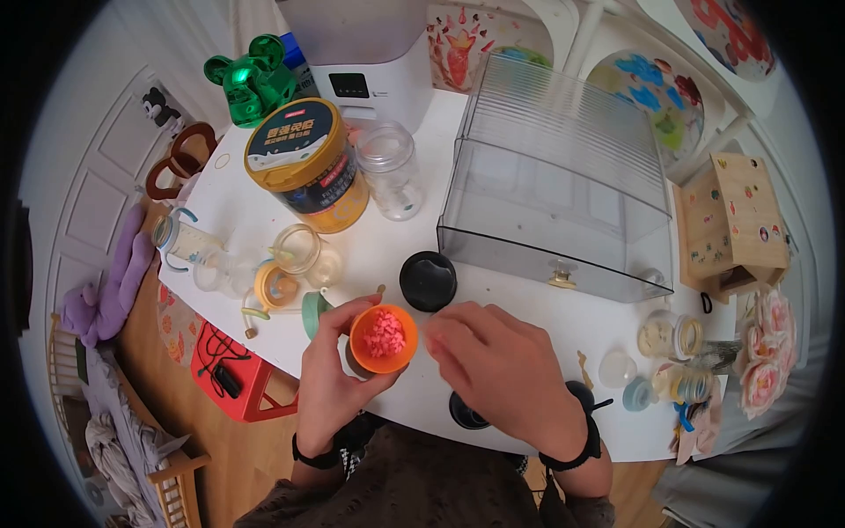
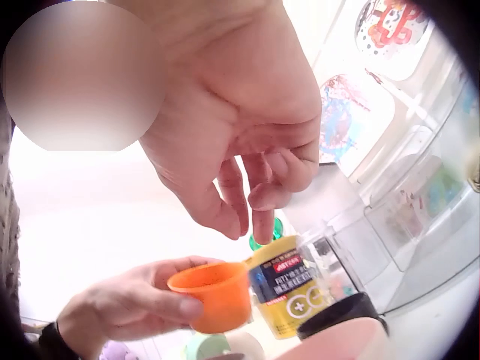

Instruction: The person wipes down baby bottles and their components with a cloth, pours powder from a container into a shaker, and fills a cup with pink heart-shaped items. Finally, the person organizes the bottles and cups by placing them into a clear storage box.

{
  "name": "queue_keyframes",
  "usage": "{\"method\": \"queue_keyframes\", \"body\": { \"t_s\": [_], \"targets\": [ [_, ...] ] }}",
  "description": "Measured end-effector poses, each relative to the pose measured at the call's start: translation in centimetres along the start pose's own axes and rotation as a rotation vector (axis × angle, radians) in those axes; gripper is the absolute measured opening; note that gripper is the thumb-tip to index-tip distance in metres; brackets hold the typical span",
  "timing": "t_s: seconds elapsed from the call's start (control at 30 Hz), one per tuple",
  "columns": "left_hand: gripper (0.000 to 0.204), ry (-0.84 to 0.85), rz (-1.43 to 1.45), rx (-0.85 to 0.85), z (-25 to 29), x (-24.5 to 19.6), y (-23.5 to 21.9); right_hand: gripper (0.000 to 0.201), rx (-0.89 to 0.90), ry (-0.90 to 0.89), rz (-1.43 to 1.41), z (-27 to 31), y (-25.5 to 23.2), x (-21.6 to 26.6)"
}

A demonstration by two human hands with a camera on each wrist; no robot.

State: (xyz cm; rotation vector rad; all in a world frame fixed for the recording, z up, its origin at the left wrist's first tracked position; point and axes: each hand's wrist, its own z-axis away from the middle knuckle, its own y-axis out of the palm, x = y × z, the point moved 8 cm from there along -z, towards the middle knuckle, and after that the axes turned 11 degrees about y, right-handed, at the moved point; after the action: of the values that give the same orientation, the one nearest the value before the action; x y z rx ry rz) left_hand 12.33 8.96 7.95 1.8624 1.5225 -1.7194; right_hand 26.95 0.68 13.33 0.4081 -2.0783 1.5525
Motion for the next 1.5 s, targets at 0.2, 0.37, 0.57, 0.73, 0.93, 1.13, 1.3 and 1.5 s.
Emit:
{"method": "queue_keyframes", "body": {
  "t_s": [0.2, 0.37, 0.57, 0.73, 0.93, 1.13, 1.3, 1.5],
  "targets": [
    [0.076, 0.198, -0.060, 0.132, -0.2, -1.7, 1.7, 0.019, 0.254, -0.027, 0.146, 0.3, 3.8, 1.4],
    [0.080, 0.153, -0.107, 0.163, -0.1, -1.5, 2.3, 0.020, 0.219, -0.084, 0.149, -0.5, 5.4, 1.1],
    [0.080, 0.121, -0.098, 0.183, -0.5, -1.6, 2.3, 0.019, 0.188, -0.086, -0.005, -1.0, 4.4, 0.3],
    [0.073, 0.111, -0.113, 0.138, -1.0, -1.4, 2.4, 0.016, 0.137, 0.035, -0.186, -1.4, 1.9, -0.8],
    [0.069, 0.094, -0.201, 0.054, -1.0, 0.1, 0.8, 0.013, 0.023, 0.257, -0.330, 0.1, -0.2, -4.2],
    [0.068, 0.001, -0.208, 0.044, -0.6, 0.4, -0.4, 0.015, 0.124, 0.326, -0.172, 0.8, 2.5, -6.1],
    [0.069, 0.025, -0.206, 0.030, -0.3, 0.5, -0.4, 0.014, 0.120, 0.311, -0.164, 0.9, 2.6, -6.1],
    [0.069, -0.022, -0.138, 0.032, -0.4, 0.6, -0.4, 0.012, 0.161, 0.248, -0.123, 0.5, 3.1, -5.5]
  ]
}}
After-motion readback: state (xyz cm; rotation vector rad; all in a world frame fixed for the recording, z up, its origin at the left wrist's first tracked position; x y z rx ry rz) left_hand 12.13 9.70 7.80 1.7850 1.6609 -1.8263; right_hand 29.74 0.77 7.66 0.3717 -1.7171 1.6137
